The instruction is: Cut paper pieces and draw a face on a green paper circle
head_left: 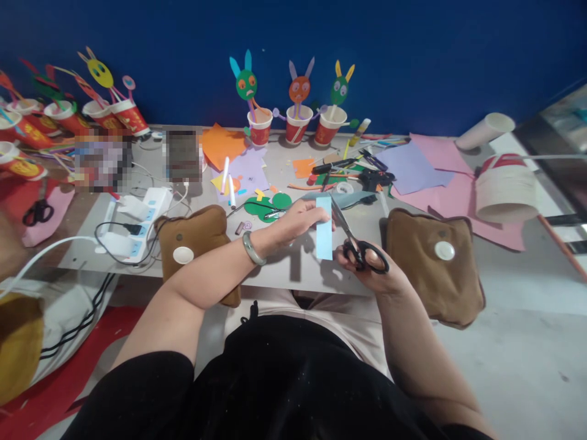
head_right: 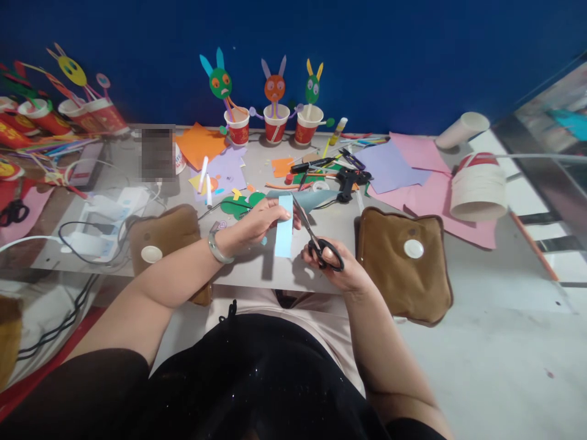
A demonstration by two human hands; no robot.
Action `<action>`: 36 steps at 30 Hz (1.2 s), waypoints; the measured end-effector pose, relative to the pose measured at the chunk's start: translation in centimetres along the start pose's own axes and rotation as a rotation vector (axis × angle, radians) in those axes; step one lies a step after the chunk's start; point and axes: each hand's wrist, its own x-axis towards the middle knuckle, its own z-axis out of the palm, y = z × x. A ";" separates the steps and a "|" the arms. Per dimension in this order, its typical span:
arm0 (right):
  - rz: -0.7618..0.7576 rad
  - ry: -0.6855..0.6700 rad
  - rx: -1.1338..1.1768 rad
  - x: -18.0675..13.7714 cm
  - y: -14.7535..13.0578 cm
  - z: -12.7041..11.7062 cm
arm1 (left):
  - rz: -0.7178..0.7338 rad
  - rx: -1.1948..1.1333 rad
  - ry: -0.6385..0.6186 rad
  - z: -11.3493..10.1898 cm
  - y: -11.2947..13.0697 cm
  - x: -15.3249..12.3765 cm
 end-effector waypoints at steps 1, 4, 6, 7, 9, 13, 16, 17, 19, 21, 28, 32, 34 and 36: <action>-0.007 -0.010 0.012 -0.1 0.1 -0.1 | -0.012 -0.027 -0.001 0.0 0.1 0.0; -0.024 -0.047 0.027 -0.3 0.4 -0.5 | -0.050 -0.088 -0.001 0.0 0.5 0.0; -0.035 -0.064 0.030 -0.4 0.5 -0.7 | -0.080 -0.109 -0.021 -0.1 0.8 -0.1; -0.037 -0.070 0.033 -0.4 0.5 -0.8 | -0.095 -0.115 -0.045 -0.1 0.9 -0.2; -0.025 -0.086 0.040 -0.4 0.4 -1.0 | -0.110 -0.112 -0.110 -0.2 1.1 -0.3; -0.007 -0.099 0.074 -0.4 0.4 -1.4 | -0.057 -0.089 -0.224 -0.5 1.3 -0.3; -0.022 -0.110 0.089 -0.4 0.5 -1.7 | -0.031 -0.088 -0.275 -0.6 1.2 -0.3; -0.026 -0.115 0.086 -0.4 0.5 -1.8 | -0.030 -0.088 -0.280 -0.6 1.2 -0.2; -0.027 -0.123 0.077 -0.4 0.6 -1.9 | -0.030 -0.095 -0.283 -0.6 1.1 -0.2; -0.025 -0.122 0.063 -0.5 0.6 -2.0 | -0.025 -0.112 -0.296 -0.6 1.0 -0.1; 0.003 -0.085 -0.014 -0.7 0.3 -2.4 | -0.005 -0.126 -0.341 -0.7 1.0 0.1; 0.027 -0.095 -0.051 -0.7 -0.3 -2.5 | -0.011 -0.138 -0.363 -0.8 1.0 0.1; 0.036 -0.104 -0.069 -0.8 -0.6 -2.5 | -0.012 -0.146 -0.377 -0.7 1.0 0.1; 0.043 -0.106 -0.084 -0.8 -0.9 -2.7 | -0.013 -0.145 -0.380 -0.7 1.0 0.1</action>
